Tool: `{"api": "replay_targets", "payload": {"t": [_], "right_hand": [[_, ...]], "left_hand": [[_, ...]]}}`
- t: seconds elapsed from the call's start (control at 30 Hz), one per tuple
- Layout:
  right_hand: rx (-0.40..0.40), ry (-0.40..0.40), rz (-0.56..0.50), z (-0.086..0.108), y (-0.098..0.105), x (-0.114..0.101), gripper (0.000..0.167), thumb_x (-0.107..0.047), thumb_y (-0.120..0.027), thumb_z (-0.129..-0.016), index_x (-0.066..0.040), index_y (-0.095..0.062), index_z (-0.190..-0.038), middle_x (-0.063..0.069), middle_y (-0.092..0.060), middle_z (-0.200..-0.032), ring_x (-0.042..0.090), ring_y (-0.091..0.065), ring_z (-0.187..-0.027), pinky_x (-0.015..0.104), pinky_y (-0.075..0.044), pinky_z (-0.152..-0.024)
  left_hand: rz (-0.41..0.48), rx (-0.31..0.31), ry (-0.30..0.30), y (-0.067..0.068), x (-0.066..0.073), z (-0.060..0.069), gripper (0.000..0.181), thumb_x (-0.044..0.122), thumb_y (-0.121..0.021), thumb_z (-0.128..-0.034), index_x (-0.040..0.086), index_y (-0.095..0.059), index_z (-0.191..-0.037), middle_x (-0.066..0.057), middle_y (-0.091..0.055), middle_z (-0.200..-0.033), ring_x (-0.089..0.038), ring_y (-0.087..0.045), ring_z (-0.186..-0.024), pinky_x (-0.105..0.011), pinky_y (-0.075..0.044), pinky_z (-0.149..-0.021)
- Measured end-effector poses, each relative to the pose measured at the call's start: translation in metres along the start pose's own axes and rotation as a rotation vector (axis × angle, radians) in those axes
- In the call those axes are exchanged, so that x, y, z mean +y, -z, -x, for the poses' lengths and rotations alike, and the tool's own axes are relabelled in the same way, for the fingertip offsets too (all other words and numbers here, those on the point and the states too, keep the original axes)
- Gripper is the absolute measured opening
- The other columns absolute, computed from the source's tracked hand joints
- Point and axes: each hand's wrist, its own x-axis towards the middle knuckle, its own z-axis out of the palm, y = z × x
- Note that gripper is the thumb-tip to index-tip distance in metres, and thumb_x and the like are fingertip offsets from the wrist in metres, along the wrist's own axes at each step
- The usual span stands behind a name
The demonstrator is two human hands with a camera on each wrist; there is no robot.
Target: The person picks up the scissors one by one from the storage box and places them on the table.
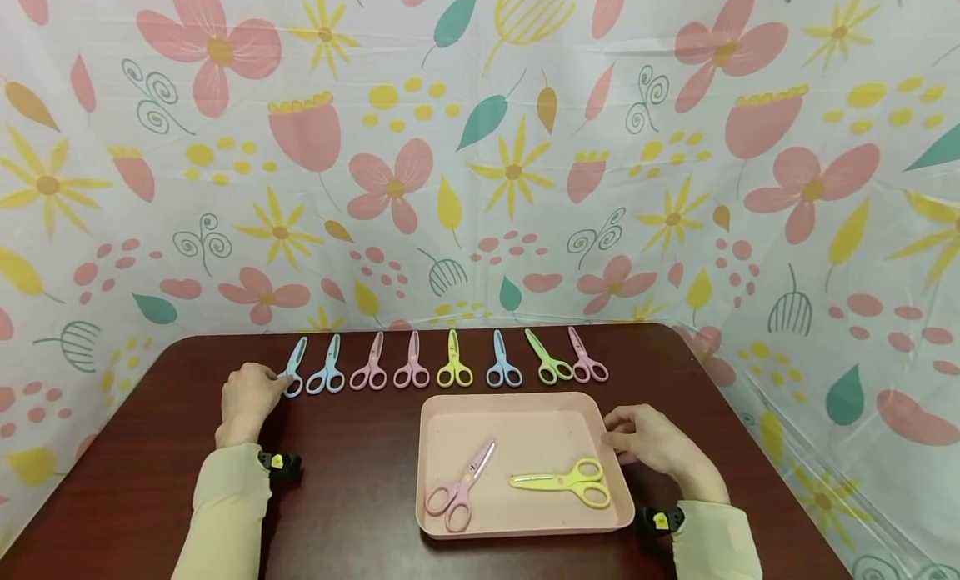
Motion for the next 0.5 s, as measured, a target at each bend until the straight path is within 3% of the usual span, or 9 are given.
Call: {"api": "replay_targets", "payload": {"t": [0.27,0.5], "right_hand": [[0.002,-0.01,0.004,0.0,-0.001,0.0,0.024,0.0,-0.062,-0.091,0.014,-0.058,-0.11,0.014,-0.066,-0.088,0.029,-0.067,-0.081,0.039,-0.056,-0.068],[0.015,-0.018,0.02,0.001,-0.001,-0.002,0.024,0.0,-0.062,-0.091,0.015,-0.058,-0.11,0.015,-0.066,-0.089,0.029,-0.068,-0.081,0.039,-0.056,-0.068]], "left_hand": [[0.004,0.0,0.002,0.007,0.004,0.0,0.032,0.021,-0.069,-0.089,0.002,-0.064,-0.064,-0.007,-0.056,-0.056,-0.027,-0.053,-0.053,-0.041,-0.042,-0.05],[-0.009,0.014,-0.08,0.013,0.024,0.005,0.027,0.024,-0.07,-0.0902,-0.004,-0.07,-0.09,-0.017,-0.066,-0.076,-0.029,-0.059,-0.061,-0.049,-0.048,-0.062]]}}
